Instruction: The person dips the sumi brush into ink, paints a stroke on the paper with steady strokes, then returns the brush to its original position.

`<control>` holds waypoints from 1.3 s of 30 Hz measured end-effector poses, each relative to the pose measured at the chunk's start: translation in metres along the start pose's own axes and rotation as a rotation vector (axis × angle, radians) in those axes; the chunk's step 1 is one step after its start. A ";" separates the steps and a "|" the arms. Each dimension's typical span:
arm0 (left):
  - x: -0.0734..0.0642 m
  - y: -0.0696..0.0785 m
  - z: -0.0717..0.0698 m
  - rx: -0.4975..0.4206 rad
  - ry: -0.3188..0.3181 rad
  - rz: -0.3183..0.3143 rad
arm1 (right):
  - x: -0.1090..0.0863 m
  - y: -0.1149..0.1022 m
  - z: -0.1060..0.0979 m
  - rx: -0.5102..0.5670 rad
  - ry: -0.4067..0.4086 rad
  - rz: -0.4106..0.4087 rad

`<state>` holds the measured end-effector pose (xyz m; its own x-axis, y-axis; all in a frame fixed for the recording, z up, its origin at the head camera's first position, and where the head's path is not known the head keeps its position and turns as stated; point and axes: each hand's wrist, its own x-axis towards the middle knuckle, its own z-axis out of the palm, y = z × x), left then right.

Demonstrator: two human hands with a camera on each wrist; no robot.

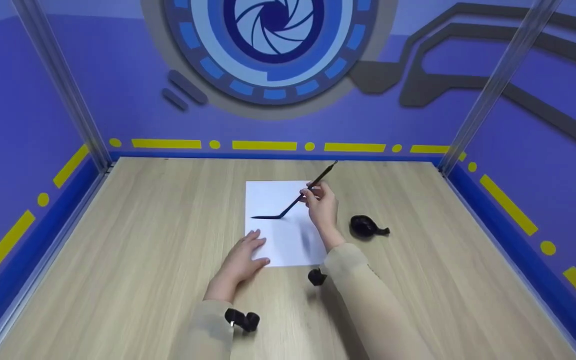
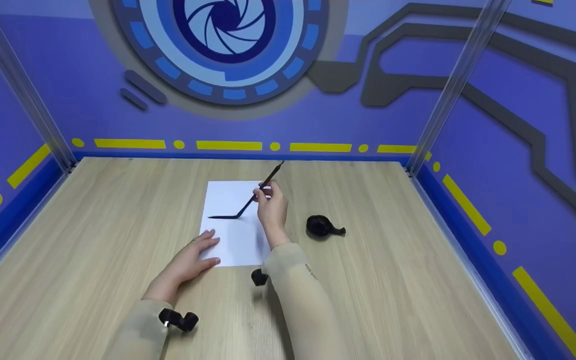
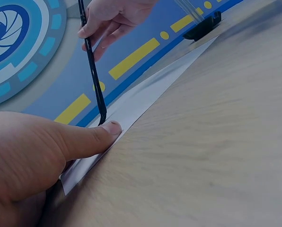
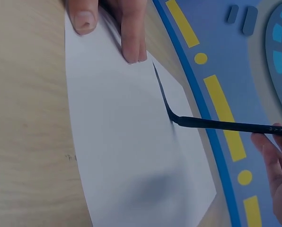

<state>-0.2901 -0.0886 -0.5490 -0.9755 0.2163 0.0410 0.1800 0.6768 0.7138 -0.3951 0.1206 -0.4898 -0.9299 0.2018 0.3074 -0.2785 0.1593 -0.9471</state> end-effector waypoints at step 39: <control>0.001 0.000 0.001 -0.002 -0.005 -0.019 | 0.008 -0.005 -0.023 -0.044 0.012 0.058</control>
<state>-0.2908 -0.0882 -0.5499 -0.9781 0.2070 0.0240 0.1613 0.6793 0.7159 -0.3962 0.1436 -0.4808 -0.9411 0.2238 0.2535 -0.2133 0.1888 -0.9586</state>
